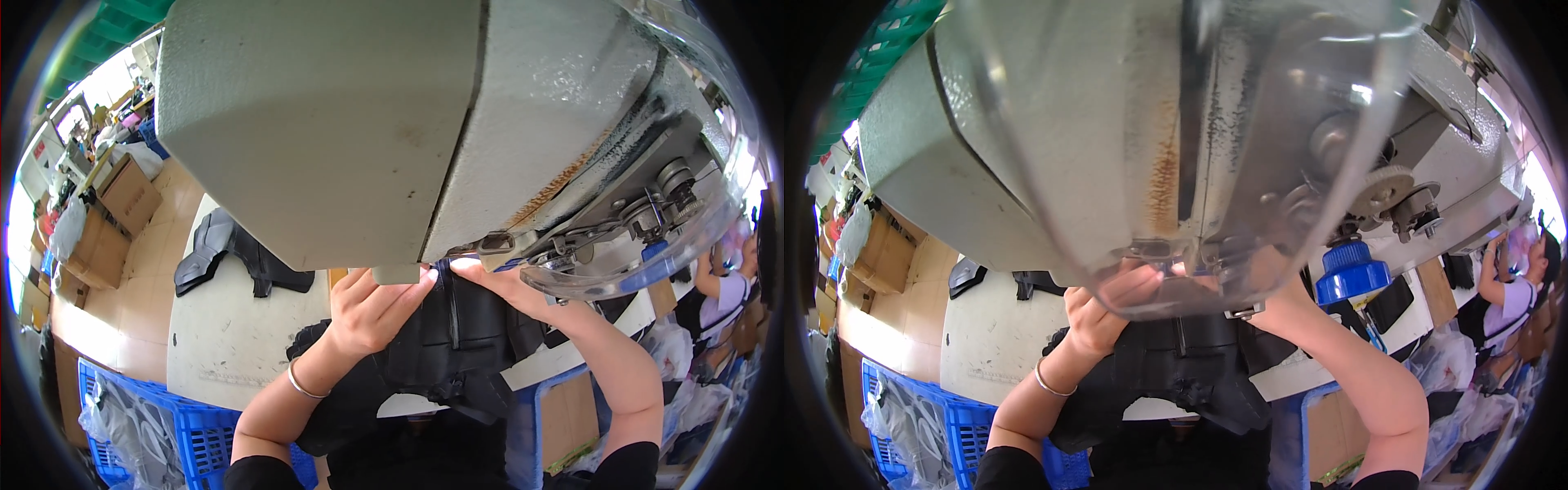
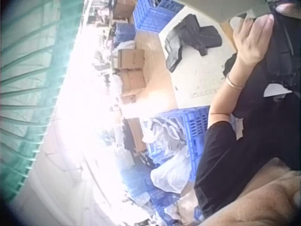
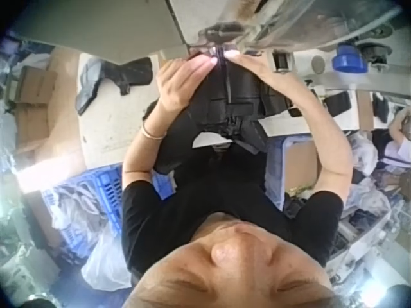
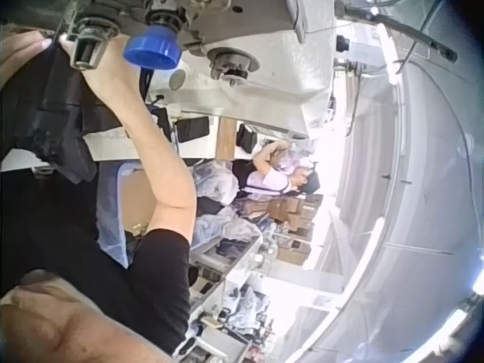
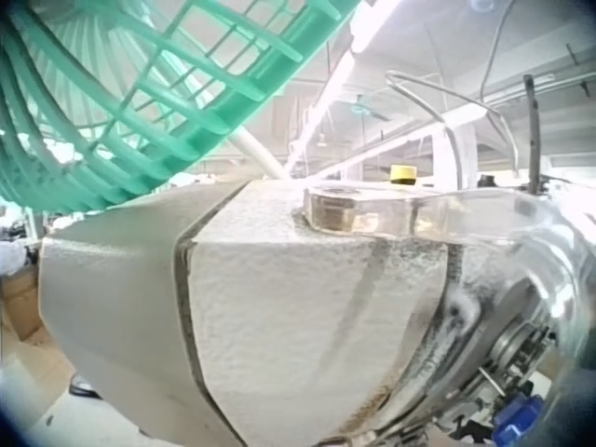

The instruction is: Sewing together components of a black shoe upper using an industrial sewing machine.

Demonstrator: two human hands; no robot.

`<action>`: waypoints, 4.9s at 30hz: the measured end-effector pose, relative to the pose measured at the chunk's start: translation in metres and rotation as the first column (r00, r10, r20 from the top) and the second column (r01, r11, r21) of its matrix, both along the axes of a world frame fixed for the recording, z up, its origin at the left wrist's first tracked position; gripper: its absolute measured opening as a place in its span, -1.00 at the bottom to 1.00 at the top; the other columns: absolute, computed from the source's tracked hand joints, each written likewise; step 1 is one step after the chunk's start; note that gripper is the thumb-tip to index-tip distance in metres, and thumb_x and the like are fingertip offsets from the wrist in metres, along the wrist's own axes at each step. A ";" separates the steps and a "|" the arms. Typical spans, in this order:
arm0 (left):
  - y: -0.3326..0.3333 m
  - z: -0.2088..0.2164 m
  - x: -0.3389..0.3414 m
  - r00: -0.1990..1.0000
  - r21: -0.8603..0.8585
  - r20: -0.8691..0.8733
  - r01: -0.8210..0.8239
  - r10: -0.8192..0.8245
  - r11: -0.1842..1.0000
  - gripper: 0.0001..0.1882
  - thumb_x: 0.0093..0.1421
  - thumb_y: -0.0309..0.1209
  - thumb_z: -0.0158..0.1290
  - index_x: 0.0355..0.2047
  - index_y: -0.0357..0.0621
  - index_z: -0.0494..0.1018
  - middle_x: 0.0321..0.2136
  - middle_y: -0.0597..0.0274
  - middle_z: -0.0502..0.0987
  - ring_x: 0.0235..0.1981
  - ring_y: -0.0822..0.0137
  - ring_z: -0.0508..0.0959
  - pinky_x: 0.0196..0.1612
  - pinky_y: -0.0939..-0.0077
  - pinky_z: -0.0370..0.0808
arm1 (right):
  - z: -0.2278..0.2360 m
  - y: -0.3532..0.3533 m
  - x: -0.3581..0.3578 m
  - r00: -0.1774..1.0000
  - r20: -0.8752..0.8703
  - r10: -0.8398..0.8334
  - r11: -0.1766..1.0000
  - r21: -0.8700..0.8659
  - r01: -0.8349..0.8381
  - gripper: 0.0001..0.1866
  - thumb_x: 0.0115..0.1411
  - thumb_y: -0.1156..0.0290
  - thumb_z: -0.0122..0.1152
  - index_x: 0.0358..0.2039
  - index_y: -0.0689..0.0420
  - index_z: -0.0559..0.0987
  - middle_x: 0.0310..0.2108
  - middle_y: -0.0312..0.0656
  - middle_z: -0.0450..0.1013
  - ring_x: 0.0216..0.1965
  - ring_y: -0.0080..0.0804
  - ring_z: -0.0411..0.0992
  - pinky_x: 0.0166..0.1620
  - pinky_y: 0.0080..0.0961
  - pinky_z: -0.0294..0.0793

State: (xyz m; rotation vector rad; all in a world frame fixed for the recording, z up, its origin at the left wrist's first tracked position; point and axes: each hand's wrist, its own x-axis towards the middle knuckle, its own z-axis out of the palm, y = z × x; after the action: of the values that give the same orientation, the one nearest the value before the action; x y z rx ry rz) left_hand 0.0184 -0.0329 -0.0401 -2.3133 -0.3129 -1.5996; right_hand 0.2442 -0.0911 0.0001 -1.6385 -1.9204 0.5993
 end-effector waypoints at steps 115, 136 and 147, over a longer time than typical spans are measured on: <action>-0.006 -0.011 -0.007 0.999 -0.221 -0.041 0.019 -0.029 0.975 -0.56 -0.25 -0.43 0.13 -0.25 -0.02 0.67 -0.32 0.15 0.58 -0.32 0.25 0.58 -0.28 0.48 0.50 | -0.096 0.037 0.027 0.994 -0.007 0.113 0.886 0.454 -0.097 -0.80 0.02 0.39 0.12 -0.66 0.21 0.52 -0.67 0.02 0.42 -0.59 -0.05 0.43 -0.49 -0.20 0.35; -0.001 -0.016 -0.003 0.999 -0.288 0.010 0.043 -0.042 0.957 -0.60 -0.19 -0.46 0.19 -0.24 0.07 0.68 -0.37 0.20 0.58 -0.35 0.25 0.57 -0.31 0.46 0.47 | -0.086 0.043 0.036 0.869 0.495 0.014 0.949 0.266 -0.167 -0.71 0.04 0.22 0.10 -0.61 0.18 0.57 -0.62 0.03 0.47 -0.53 -0.01 0.50 -0.44 -0.17 0.43; -0.001 -0.015 -0.002 0.998 -0.278 0.021 0.059 -0.056 0.959 -0.58 -0.18 -0.47 0.15 -0.22 0.08 0.67 -0.36 0.19 0.59 -0.36 0.25 0.57 -0.32 0.47 0.48 | -0.107 0.049 0.043 0.928 0.372 -0.013 0.938 0.325 -0.117 -0.71 0.01 0.16 0.13 -0.58 0.14 0.59 -0.58 0.01 0.51 -0.48 0.00 0.52 -0.40 -0.16 0.46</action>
State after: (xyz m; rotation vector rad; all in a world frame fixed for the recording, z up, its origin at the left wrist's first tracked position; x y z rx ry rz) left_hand 0.0165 -0.0338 -0.0553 -2.5405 -0.5078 -1.6931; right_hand 0.2871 -0.0422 -0.1066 -1.5527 -2.1887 -0.0425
